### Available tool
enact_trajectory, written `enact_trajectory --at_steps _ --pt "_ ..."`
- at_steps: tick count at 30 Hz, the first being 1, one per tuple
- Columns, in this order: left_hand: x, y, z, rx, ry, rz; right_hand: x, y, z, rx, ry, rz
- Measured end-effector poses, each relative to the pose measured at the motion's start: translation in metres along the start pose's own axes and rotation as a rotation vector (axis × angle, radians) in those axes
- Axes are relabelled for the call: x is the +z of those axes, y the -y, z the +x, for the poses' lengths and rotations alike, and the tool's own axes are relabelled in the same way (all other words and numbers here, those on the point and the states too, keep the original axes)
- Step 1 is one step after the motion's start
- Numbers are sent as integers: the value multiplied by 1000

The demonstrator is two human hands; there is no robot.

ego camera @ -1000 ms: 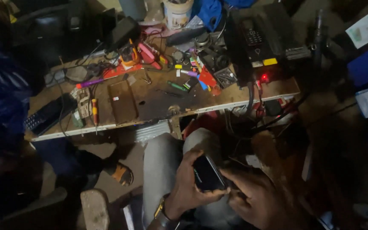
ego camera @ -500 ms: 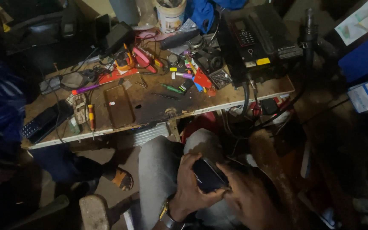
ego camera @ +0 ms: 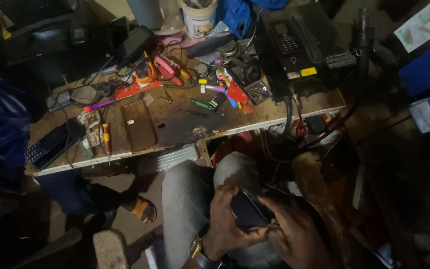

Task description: Disassembling a mobile phone to inspect or repair internal components on a cluttered workbench.

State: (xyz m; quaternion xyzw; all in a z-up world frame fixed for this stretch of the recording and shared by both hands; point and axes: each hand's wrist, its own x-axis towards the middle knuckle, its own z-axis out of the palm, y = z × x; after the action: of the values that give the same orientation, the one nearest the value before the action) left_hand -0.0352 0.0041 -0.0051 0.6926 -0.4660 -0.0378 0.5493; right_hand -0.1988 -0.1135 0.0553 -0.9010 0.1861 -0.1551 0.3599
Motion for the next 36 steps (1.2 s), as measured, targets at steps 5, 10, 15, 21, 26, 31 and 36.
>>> enact_trajectory --at_steps 5,10,15,21,26,31,36 --pt "16 26 -19 224 -139 -11 -58 56 35 718 315 219" --pt "15 26 -23 341 -5 25 -51 47 23 -109 59 -200" --pt "2 12 -12 394 111 127 -41 39 10 -19 -11 -191" --pt "-5 9 -6 587 106 173 -42 48 27 -56 -12 -216" --pt "-11 8 -2 592 225 148 -41 25 39 -109 185 -135" --pt "-8 21 -6 622 257 133 -37 3 43 -78 338 8" --pt "-3 31 -11 622 244 109 -35 -10 44 -17 436 -51"
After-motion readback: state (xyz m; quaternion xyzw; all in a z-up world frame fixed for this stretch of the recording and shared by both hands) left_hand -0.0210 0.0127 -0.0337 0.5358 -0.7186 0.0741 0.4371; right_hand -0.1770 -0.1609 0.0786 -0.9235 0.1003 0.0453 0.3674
